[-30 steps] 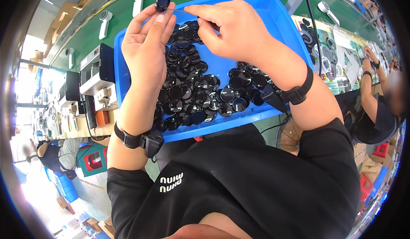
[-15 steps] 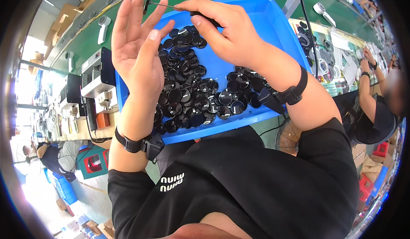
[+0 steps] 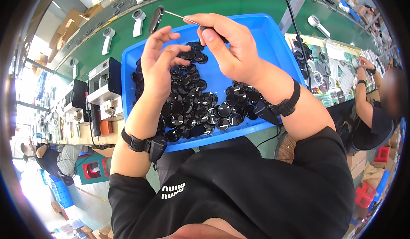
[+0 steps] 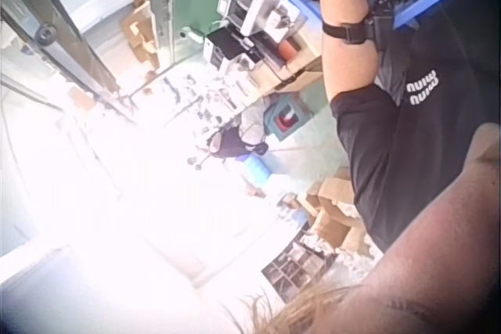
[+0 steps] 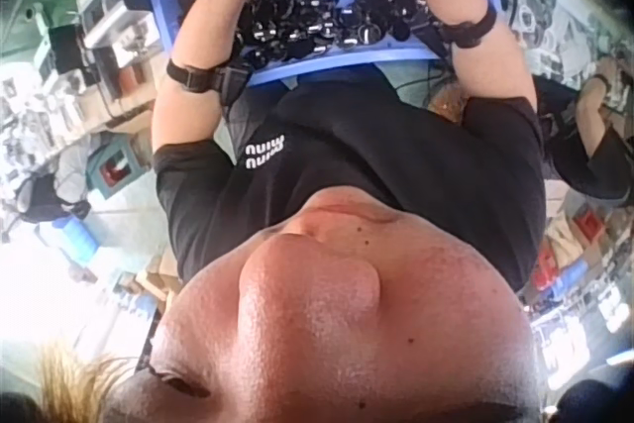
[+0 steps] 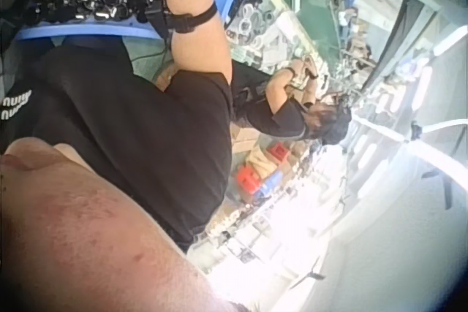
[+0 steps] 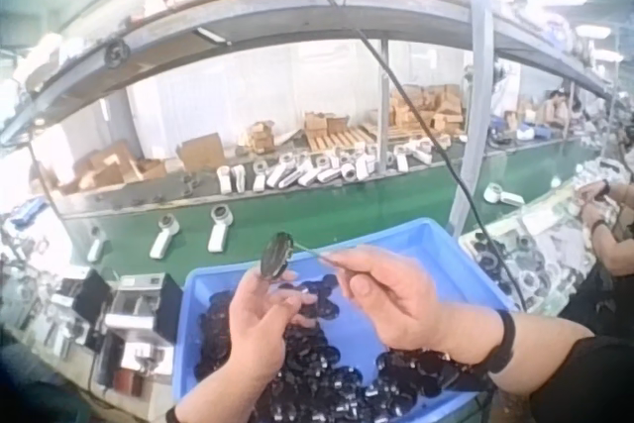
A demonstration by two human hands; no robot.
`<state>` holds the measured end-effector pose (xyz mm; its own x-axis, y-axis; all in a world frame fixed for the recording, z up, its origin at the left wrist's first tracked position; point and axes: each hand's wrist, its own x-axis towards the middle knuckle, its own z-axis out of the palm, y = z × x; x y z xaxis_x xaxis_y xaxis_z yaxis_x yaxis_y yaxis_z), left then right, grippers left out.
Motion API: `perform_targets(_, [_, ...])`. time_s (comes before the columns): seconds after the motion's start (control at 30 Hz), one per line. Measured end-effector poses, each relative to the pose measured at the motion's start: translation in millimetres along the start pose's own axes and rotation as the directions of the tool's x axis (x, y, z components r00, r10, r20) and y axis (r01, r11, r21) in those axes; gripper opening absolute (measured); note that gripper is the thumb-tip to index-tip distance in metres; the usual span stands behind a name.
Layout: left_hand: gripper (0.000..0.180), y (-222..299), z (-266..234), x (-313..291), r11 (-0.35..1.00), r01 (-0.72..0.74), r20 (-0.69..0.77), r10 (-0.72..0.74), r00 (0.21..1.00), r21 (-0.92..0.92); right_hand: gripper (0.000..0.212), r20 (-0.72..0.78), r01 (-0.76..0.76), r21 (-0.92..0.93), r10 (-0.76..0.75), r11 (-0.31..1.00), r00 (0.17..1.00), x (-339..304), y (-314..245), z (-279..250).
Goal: Assembling black circular lids onto white electronic device housings on a factory assembly line.
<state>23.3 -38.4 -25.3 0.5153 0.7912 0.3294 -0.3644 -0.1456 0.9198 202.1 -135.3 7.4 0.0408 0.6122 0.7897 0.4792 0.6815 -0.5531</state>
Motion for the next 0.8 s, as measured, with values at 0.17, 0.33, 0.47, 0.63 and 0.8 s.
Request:
perform_targets(0.17, [0.045, -2, 0, 2, 0.99, 0.081, -0.039, -0.077, 0.996, 0.119, 0.032, -0.074, 0.069, -0.004, -0.069, 0.998, 0.995, -1, -1, -2])
perform_targets(0.33, [0.04, -7, -1, 2, 0.98, 0.109, -0.015, -0.108, 0.994, 0.166, 0.03, -0.095, -0.036, 0.066, 0.042, 0.997, 0.995, -5, 0, -1])
perform_targets(0.47, [0.038, -11, -3, 4, 0.978, 0.133, -0.005, -0.134, 0.991, 0.162, 0.03, 0.036, -0.013, 0.056, 0.011, 0.998, 0.999, -5, -2, -6])
perform_targets(0.63, [0.037, -10, -5, 6, 0.97, 0.18, 0.014, -0.184, 0.983, 0.164, 0.03, 0.032, 0.054, 0.041, -0.055, 0.998, 0.998, -6, -7, -8])
perform_targets(0.8, [0.035, -12, -4, 5, 0.968, 0.164, 0.046, -0.176, 0.983, 0.189, 0.031, 0.003, 0.042, 0.025, -0.042, 0.999, 0.999, -6, -5, -7])
